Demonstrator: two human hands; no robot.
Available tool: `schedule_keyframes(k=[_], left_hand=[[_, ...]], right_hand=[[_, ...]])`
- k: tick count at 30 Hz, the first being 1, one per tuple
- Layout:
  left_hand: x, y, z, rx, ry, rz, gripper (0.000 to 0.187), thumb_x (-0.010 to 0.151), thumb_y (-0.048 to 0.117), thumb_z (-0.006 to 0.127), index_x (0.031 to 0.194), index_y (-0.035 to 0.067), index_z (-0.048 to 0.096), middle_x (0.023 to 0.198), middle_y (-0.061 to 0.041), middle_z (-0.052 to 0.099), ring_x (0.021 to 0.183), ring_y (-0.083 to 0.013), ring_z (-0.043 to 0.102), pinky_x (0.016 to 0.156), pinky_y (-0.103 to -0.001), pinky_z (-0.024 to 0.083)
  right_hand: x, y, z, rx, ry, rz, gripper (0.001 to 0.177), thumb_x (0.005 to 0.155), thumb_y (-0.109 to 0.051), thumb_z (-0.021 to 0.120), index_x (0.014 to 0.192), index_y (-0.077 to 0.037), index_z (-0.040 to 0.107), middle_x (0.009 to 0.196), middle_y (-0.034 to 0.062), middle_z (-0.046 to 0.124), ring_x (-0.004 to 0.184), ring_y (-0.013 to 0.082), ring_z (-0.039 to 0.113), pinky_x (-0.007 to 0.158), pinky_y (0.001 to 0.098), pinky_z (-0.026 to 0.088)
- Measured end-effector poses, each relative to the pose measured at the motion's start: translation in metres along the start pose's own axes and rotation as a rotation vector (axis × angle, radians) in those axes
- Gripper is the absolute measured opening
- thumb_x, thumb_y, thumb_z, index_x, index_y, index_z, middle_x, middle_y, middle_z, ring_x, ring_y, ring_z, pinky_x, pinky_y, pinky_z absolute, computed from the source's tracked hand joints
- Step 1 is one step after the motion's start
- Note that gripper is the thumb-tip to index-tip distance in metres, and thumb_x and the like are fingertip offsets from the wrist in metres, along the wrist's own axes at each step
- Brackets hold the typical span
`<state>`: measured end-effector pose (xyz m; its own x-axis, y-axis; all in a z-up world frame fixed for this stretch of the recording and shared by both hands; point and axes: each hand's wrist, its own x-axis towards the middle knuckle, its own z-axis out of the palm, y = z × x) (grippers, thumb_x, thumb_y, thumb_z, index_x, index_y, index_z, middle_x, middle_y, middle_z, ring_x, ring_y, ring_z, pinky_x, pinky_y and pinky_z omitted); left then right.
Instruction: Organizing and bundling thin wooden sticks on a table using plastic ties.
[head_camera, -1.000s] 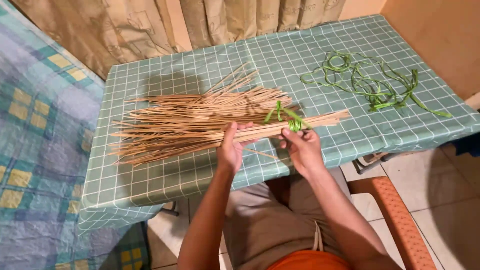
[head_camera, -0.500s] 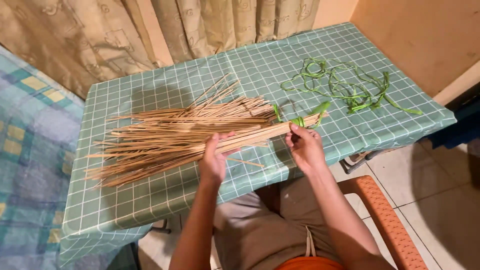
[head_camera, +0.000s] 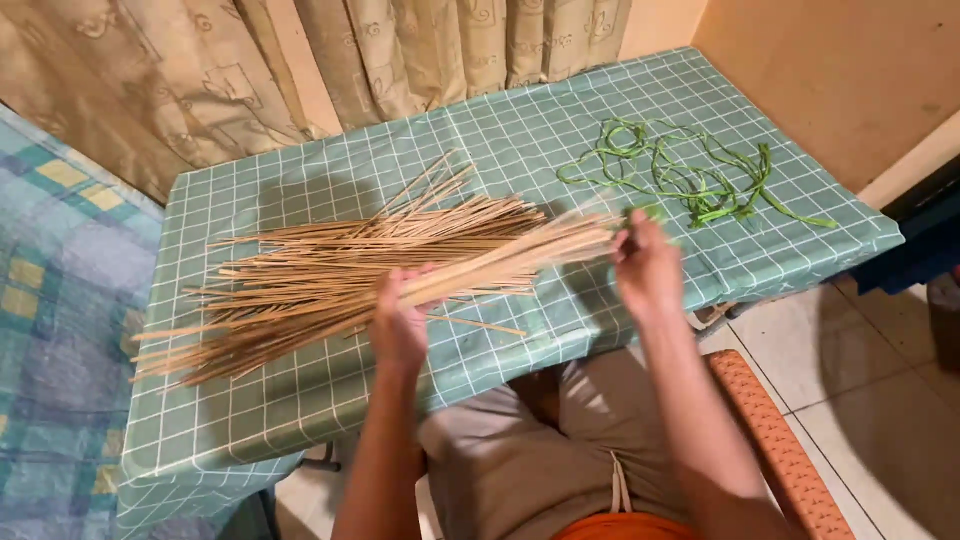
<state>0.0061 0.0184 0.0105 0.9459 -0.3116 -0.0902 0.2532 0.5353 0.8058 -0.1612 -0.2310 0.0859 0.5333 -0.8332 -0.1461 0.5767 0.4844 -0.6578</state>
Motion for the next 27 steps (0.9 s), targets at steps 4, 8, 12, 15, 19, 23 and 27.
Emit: schedule_keyframes(k=[4,8,12,15,19,23,27], left_hand=[[0.021,0.002,-0.026,-0.029,0.038,0.068,0.038,0.098,0.046,0.057,0.094,0.008,0.06,0.115,-0.021,0.073,0.094,-0.0315,0.075,0.07,-0.04,0.067],[0.02,-0.003,-0.018,0.013,0.117,0.05,0.033,0.097,0.042,0.059,0.094,0.01,0.061,0.115,-0.019,0.073,0.099,-0.0321,0.073,0.076,-0.045,0.065],[0.025,-0.019,-0.012,0.025,0.11,0.009,0.032,0.094,0.042,0.063,0.094,0.01,0.063,0.11,-0.017,0.074,0.097,-0.0305,0.073,0.075,-0.047,0.066],[0.02,-0.025,-0.01,0.018,0.141,0.003,0.029,0.092,0.035,0.066,0.092,0.006,0.068,0.108,-0.018,0.075,0.098,-0.0334,0.074,0.075,-0.05,0.066],[0.016,-0.036,-0.011,-0.011,0.159,0.019,0.026,0.091,0.032,0.07,0.092,0.006,0.067,0.106,-0.016,0.075,0.096,-0.0308,0.074,0.07,-0.046,0.067],[0.002,-0.025,0.005,0.017,0.16,0.043,0.026,0.091,0.03,0.069,0.088,0.004,0.069,0.107,-0.017,0.074,0.097,-0.0325,0.074,0.07,-0.051,0.067],[-0.003,-0.02,0.013,-0.037,0.182,0.029,0.029,0.09,0.034,0.07,0.087,0.005,0.071,0.1,-0.018,0.075,0.088,-0.03,0.075,0.063,-0.047,0.068]], right_hand=[[0.032,-0.027,0.01,-0.066,-0.023,-0.097,0.022,0.098,-0.017,0.077,0.084,-0.009,0.061,0.083,0.0054,0.065,0.078,0.0152,0.068,0.065,0.0213,0.059],[0.103,-0.041,0.01,-0.401,-0.1,-0.083,0.018,0.104,-0.023,0.069,0.097,-0.009,0.062,0.086,0.0069,0.069,0.075,0.0171,0.07,0.065,0.027,0.059],[0.169,-0.034,-0.011,-0.554,-0.081,0.217,0.058,0.104,-0.031,0.068,0.14,0.0,0.035,0.103,0.0217,0.052,0.074,0.0259,0.073,0.062,0.0406,0.069],[0.124,-0.021,-0.007,-0.667,-0.045,0.199,0.073,0.1,-0.022,0.071,0.149,0.008,0.027,0.117,0.0304,0.047,0.091,0.0337,0.07,0.07,0.0524,0.067],[0.097,0.032,-0.037,-0.87,0.001,-0.038,0.089,0.1,-0.013,0.065,0.16,-0.004,-0.001,0.124,0.0308,0.052,0.086,0.0268,0.06,0.059,0.0548,0.068],[0.004,0.056,0.021,-1.341,-0.604,-1.211,0.044,0.09,-0.022,0.079,0.125,-0.001,0.062,0.117,0.0219,0.052,0.107,0.0392,0.062,0.086,0.0508,0.053],[-0.034,0.09,0.038,-1.516,-0.998,-1.595,0.049,0.106,-0.045,0.048,0.148,-0.022,0.059,0.103,0.0096,0.066,0.1,0.0242,0.067,0.115,0.0549,0.035]])
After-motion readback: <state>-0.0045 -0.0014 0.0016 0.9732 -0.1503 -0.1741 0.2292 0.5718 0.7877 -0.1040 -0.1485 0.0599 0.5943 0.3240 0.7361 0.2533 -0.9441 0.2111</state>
